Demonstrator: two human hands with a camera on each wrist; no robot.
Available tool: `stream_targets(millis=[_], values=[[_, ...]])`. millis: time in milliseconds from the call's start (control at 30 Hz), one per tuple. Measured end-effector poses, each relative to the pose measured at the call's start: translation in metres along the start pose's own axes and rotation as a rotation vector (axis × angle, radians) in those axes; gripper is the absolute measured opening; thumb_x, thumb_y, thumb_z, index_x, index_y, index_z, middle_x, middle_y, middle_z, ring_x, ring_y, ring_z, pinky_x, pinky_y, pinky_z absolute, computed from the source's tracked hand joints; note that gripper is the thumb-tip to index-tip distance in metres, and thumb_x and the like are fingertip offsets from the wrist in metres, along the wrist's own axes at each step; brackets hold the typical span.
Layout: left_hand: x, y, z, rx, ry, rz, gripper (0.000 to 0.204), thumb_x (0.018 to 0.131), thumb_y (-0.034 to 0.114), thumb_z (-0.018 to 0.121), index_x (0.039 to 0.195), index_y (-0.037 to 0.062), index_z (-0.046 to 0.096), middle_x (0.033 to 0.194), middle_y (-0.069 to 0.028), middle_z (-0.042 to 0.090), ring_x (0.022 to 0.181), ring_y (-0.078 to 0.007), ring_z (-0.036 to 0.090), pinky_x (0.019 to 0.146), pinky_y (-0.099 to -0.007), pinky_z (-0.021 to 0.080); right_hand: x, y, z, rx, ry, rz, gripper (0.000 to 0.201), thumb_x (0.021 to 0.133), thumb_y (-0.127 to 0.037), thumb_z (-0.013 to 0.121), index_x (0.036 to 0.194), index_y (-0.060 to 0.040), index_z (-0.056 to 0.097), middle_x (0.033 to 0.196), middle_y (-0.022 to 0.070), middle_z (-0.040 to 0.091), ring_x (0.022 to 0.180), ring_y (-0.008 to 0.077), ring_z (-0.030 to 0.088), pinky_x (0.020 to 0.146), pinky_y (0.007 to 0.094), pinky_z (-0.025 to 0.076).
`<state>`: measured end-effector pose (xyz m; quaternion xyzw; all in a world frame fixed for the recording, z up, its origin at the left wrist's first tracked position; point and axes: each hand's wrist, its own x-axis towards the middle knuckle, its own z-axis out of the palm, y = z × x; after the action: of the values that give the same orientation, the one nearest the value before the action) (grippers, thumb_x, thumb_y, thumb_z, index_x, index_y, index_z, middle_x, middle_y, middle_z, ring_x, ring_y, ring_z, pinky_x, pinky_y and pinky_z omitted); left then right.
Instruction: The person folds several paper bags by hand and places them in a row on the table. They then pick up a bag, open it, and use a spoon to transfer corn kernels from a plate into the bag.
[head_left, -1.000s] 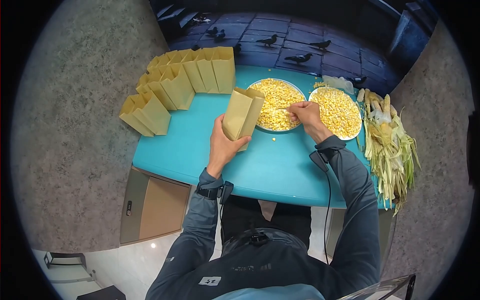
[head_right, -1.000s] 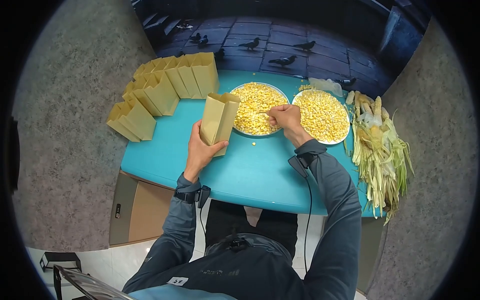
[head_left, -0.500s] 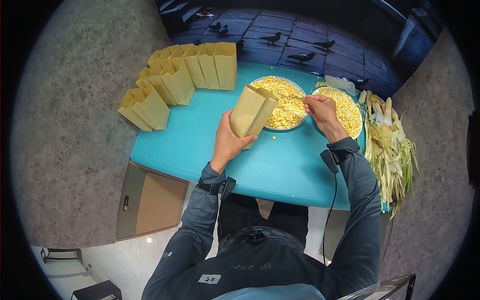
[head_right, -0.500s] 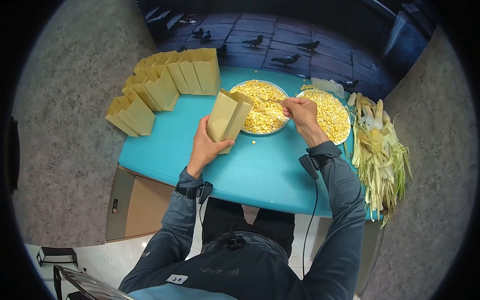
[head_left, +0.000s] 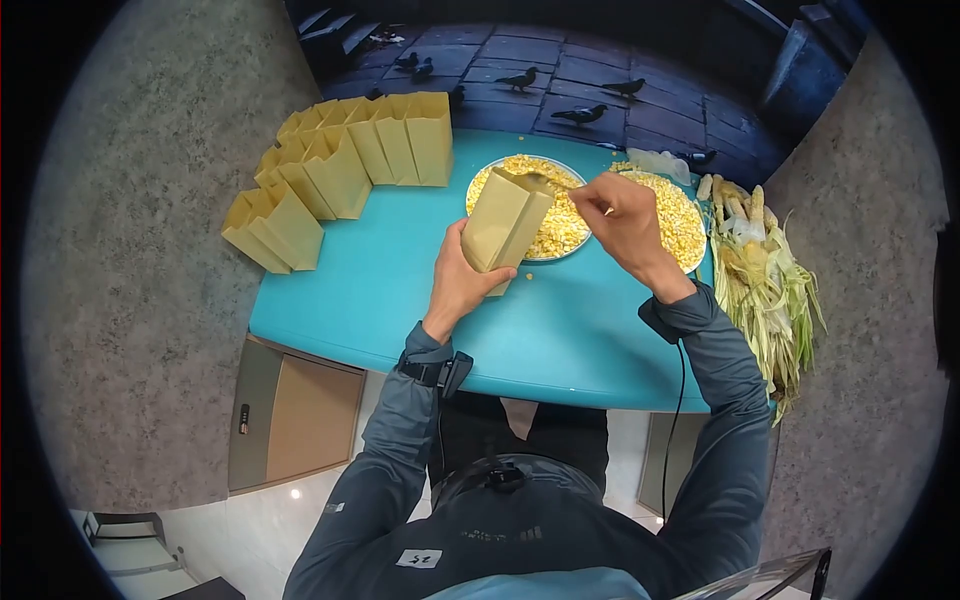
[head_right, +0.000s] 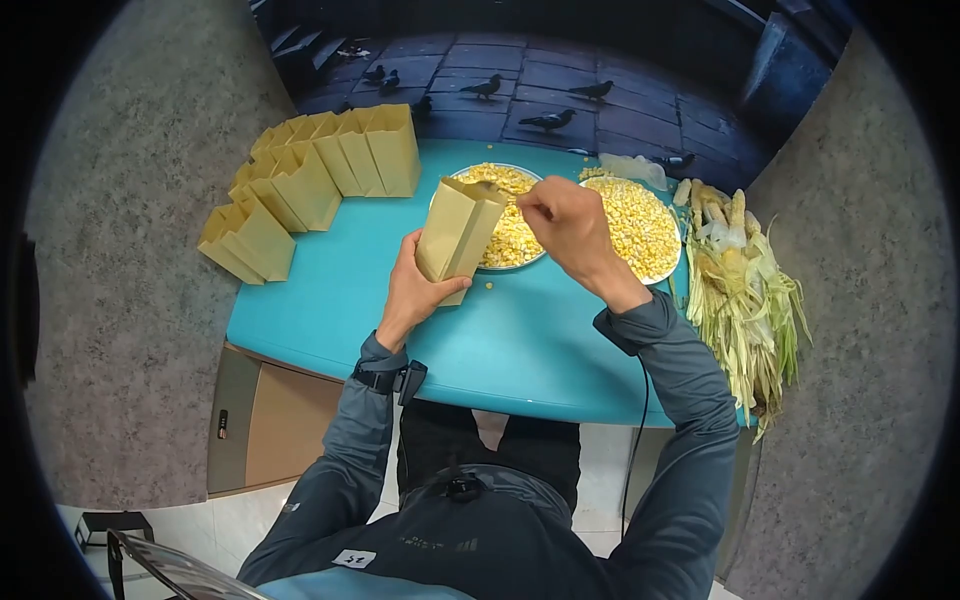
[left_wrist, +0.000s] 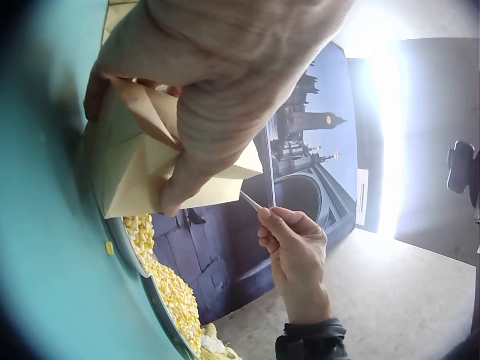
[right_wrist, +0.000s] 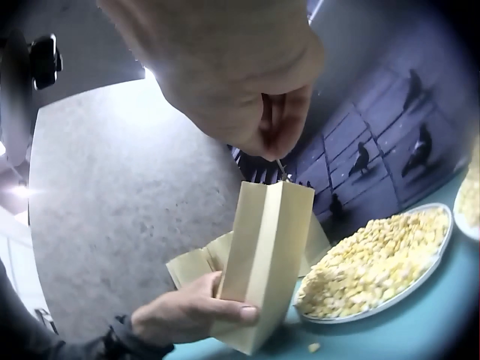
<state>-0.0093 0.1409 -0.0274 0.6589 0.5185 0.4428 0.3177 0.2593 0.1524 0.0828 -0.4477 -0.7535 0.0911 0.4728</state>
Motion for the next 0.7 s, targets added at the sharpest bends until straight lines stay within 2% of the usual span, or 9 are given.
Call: stream_targets(millis=[33, 100, 167, 200, 233, 333, 433, 600, 700], values=[[-0.001, 0.001, -0.001, -0.002, 0.003, -0.004, 0.104, 0.067, 0.022, 0.104, 0.151, -0.0016, 0.045, 0.141, -0.0225, 0.065, 0.130, -0.0375, 0.065, 0.110, -0.0459, 0.054, 0.001, 0.002, -0.001, -0.139, 0.051, -0.182, 0.004, 0.086, 0.001, 0.080, 0.088, 0.0017, 0.076, 0.081, 0.0119, 0.077, 0.066, 0.0170, 0.071, 0.062, 0.0326, 0.055], [-0.004, 0.000, -0.004, -0.001, 0.005, -0.011, 0.104, 0.068, 0.022, 0.104, 0.151, -0.0016, 0.045, 0.140, -0.0225, 0.065, 0.130, -0.0375, 0.065, 0.109, -0.0459, 0.054, -0.002, 0.025, 0.005, -0.108, 0.104, -0.154, 0.003, 0.085, 0.001, 0.079, 0.086, 0.0019, 0.076, 0.079, 0.0140, 0.075, 0.066, 0.0207, 0.072, 0.062, 0.0341, 0.054], [-0.005, -0.004, -0.009, -0.007, 0.024, -0.042, 0.104, 0.068, 0.022, 0.103, 0.151, -0.0014, 0.045, 0.140, -0.0226, 0.065, 0.129, -0.0372, 0.066, 0.109, -0.0457, 0.055, -0.013, 0.058, 0.016, -0.064, 0.085, 0.198, 0.005, 0.084, -0.003, 0.080, 0.086, 0.0006, 0.077, 0.076, 0.0133, 0.076, 0.066, 0.0214, 0.073, 0.062, 0.0362, 0.056], [-0.007, -0.005, -0.012, -0.006, 0.026, -0.041, 0.104, 0.068, 0.022, 0.103, 0.151, -0.0014, 0.045, 0.140, -0.0226, 0.065, 0.129, -0.0372, 0.066, 0.109, -0.0457, 0.055, -0.019, 0.073, 0.023, -0.088, 0.063, 0.302, 0.007, 0.084, -0.007, 0.082, 0.085, -0.0013, 0.079, 0.073, 0.0120, 0.076, 0.066, 0.0204, 0.074, 0.064, 0.0359, 0.057], [-0.009, -0.006, -0.015, -0.013, 0.038, -0.047, 0.103, 0.069, 0.022, 0.103, 0.151, -0.0012, 0.045, 0.140, -0.0226, 0.065, 0.129, -0.0368, 0.066, 0.109, -0.0454, 0.055, -0.025, 0.087, 0.033, -0.087, 0.067, 0.299, 0.007, 0.084, -0.007, 0.082, 0.085, -0.0013, 0.079, 0.073, 0.0120, 0.076, 0.066, 0.0204, 0.074, 0.064, 0.0359, 0.057], [-0.013, -0.006, -0.021, -0.012, 0.066, -0.062, 0.102, 0.070, 0.022, 0.103, 0.151, -0.0007, 0.045, 0.140, -0.0223, 0.066, 0.129, -0.0360, 0.066, 0.108, -0.0448, 0.056, -0.032, 0.111, 0.062, 0.002, 0.065, 0.504, 0.011, 0.085, -0.012, 0.085, 0.085, -0.0021, 0.081, 0.074, 0.0095, 0.079, 0.066, 0.0173, 0.074, 0.065, 0.0338, 0.059], [-0.017, -0.011, -0.027, -0.010, 0.085, -0.077, 0.101, 0.070, 0.022, 0.103, 0.151, -0.0003, 0.045, 0.140, -0.0220, 0.066, 0.129, -0.0353, 0.066, 0.108, -0.0444, 0.056, -0.030, 0.112, 0.080, 0.124, 0.037, 0.599, 0.012, 0.086, -0.013, 0.086, 0.085, -0.0023, 0.081, 0.075, 0.0078, 0.079, 0.065, 0.0157, 0.074, 0.064, 0.0329, 0.058], [-0.017, -0.018, -0.036, -0.028, 0.106, -0.068, 0.101, 0.071, 0.023, 0.102, 0.151, 0.0000, 0.045, 0.140, -0.0212, 0.066, 0.129, -0.0345, 0.066, 0.108, -0.0442, 0.056, -0.024, 0.115, 0.067, 0.326, -0.044, 0.747, 0.010, 0.087, -0.004, 0.084, 0.086, 0.0037, 0.078, 0.074, 0.0087, 0.076, 0.063, 0.0123, 0.071, 0.058, 0.0274, 0.056], [-0.015, -0.019, -0.036, -0.030, 0.104, -0.090, 0.101, 0.071, 0.024, 0.102, 0.151, -0.0002, 0.045, 0.140, -0.0208, 0.066, 0.129, -0.0338, 0.066, 0.108, -0.0440, 0.056, -0.020, 0.113, 0.061, 0.374, -0.070, 0.726, 0.008, 0.088, -0.002, 0.082, 0.087, 0.0038, 0.077, 0.076, 0.0082, 0.076, 0.063, 0.0127, 0.071, 0.057, 0.0269, 0.055]])
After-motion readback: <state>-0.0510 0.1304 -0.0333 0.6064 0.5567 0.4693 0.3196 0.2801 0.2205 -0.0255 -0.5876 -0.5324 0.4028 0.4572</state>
